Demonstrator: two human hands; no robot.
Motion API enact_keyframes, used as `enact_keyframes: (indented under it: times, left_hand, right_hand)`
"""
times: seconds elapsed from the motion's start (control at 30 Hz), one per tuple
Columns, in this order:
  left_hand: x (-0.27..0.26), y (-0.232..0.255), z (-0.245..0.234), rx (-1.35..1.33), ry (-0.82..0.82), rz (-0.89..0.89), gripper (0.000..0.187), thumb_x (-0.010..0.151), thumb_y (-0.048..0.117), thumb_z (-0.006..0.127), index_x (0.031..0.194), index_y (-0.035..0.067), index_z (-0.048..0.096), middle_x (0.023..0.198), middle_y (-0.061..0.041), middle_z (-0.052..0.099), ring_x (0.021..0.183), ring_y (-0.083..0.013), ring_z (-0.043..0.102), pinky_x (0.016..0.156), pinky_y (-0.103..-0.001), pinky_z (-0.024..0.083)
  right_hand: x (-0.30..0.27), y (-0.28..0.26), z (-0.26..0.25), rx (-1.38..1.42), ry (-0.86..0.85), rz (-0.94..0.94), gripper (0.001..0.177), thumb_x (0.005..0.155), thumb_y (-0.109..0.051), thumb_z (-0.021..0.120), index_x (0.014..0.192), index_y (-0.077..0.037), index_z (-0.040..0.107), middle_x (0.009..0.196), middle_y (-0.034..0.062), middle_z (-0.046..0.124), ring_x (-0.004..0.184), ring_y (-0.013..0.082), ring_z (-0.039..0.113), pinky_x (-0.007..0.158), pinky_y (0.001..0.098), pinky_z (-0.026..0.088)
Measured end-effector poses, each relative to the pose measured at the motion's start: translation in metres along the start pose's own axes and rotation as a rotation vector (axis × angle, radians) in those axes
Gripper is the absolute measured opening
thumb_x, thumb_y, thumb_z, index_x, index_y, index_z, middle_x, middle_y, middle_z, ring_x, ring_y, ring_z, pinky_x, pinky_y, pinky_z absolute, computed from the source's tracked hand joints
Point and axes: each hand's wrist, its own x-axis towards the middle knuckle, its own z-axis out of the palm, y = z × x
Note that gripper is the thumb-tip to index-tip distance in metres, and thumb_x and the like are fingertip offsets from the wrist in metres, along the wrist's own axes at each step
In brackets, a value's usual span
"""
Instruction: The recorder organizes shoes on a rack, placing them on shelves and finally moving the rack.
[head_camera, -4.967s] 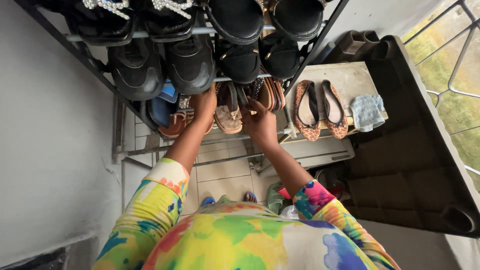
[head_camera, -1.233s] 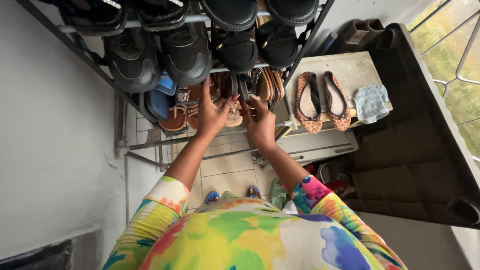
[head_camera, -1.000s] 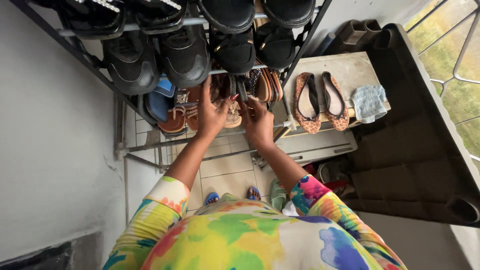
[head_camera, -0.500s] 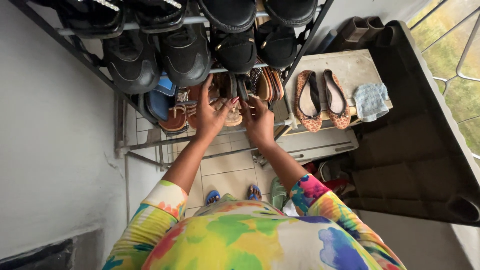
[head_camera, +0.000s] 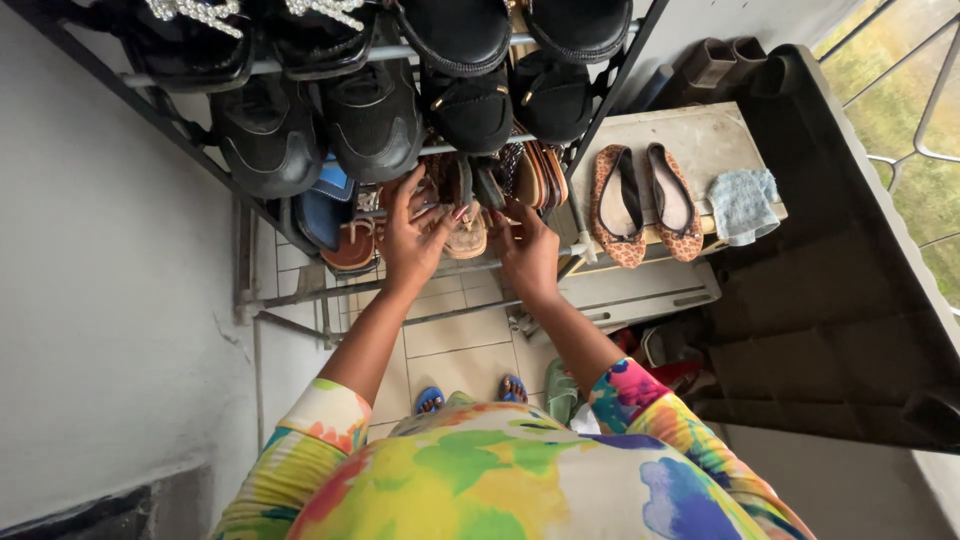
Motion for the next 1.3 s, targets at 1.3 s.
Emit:
enact_keyframes:
  times: [1.3]
  left_hand:
    - [-0.002,0.015,0.009,0.125,0.02,-0.04,0.059,0.091,0.002,0.077,0.144,0.004,0.051,0.134,-0.014,0.06,0.118,-0.0219,0.065,0.102,-0.034,0.057]
  right_hand:
    - [0.0,0.012,0.02,0.21,0.046,0.124,0.028,0.098,-0.015,0.072,0.116,0.008,0.074,0.091,0.0102,0.078,0.079,0.0093,0.069,0.069,0.023,0.055]
